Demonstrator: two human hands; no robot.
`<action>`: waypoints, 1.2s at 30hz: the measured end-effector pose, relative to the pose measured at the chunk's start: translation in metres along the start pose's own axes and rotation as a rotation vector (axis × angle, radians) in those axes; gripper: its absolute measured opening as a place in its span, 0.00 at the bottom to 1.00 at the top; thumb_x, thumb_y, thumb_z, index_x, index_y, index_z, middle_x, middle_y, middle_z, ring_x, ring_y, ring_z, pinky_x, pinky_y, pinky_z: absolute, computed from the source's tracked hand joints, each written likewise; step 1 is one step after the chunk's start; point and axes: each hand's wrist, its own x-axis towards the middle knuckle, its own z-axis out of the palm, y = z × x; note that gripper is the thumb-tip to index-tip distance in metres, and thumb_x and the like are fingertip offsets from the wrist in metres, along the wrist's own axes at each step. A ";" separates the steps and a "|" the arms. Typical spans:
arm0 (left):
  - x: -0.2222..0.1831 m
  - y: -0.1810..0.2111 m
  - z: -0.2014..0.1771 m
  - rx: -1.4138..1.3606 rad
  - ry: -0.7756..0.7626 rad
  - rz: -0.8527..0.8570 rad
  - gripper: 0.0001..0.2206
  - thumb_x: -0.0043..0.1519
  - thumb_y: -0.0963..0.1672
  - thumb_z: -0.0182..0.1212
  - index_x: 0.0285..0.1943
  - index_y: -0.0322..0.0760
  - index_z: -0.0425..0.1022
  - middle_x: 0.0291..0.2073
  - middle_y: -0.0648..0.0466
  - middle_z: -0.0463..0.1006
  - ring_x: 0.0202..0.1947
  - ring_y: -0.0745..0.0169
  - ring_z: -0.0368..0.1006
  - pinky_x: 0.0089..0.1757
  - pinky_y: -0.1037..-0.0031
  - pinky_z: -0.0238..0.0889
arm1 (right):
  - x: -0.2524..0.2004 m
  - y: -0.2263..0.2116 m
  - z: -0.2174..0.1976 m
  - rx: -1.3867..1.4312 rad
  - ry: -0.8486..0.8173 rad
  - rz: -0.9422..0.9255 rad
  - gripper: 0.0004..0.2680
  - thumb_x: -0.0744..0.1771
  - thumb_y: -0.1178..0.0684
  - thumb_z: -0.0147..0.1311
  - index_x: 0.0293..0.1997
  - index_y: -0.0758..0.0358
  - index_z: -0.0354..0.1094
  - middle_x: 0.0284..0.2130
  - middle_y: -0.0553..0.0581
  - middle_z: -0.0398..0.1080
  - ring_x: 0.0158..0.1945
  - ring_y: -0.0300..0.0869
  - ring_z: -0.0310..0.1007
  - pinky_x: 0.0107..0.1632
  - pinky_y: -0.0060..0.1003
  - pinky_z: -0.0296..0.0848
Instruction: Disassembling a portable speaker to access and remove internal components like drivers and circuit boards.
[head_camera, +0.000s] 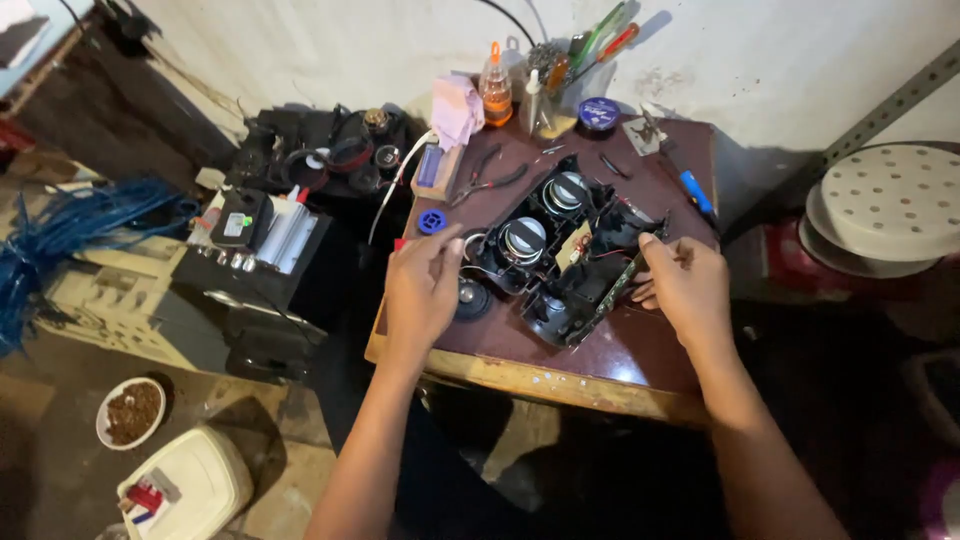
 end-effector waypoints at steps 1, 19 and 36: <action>-0.008 -0.006 0.002 0.001 0.005 -0.009 0.11 0.66 0.43 0.61 0.54 0.38 0.83 0.34 0.45 0.84 0.42 0.42 0.79 0.46 0.61 0.66 | 0.002 0.002 0.000 -0.007 -0.008 -0.001 0.14 0.70 0.47 0.57 0.33 0.70 0.74 0.29 0.77 0.73 0.37 0.65 0.77 0.40 0.57 0.76; -0.050 -0.019 0.007 0.272 0.016 0.160 0.34 0.42 0.52 0.76 0.60 0.38 0.79 0.42 0.49 0.82 0.45 0.48 0.77 0.48 0.61 0.64 | 0.015 0.042 0.010 0.051 0.021 -0.035 0.16 0.71 0.44 0.61 0.34 0.71 0.66 0.23 0.72 0.71 0.30 0.51 0.78 0.36 0.39 0.79; -0.044 -0.016 -0.006 -0.006 -0.121 0.134 0.10 0.64 0.47 0.63 0.45 0.37 0.82 0.29 0.61 0.81 0.31 0.63 0.75 0.38 0.71 0.61 | 0.006 0.033 0.022 0.001 0.109 -0.169 0.15 0.75 0.54 0.54 0.28 0.63 0.61 0.20 0.54 0.66 0.22 0.36 0.66 0.28 0.27 0.68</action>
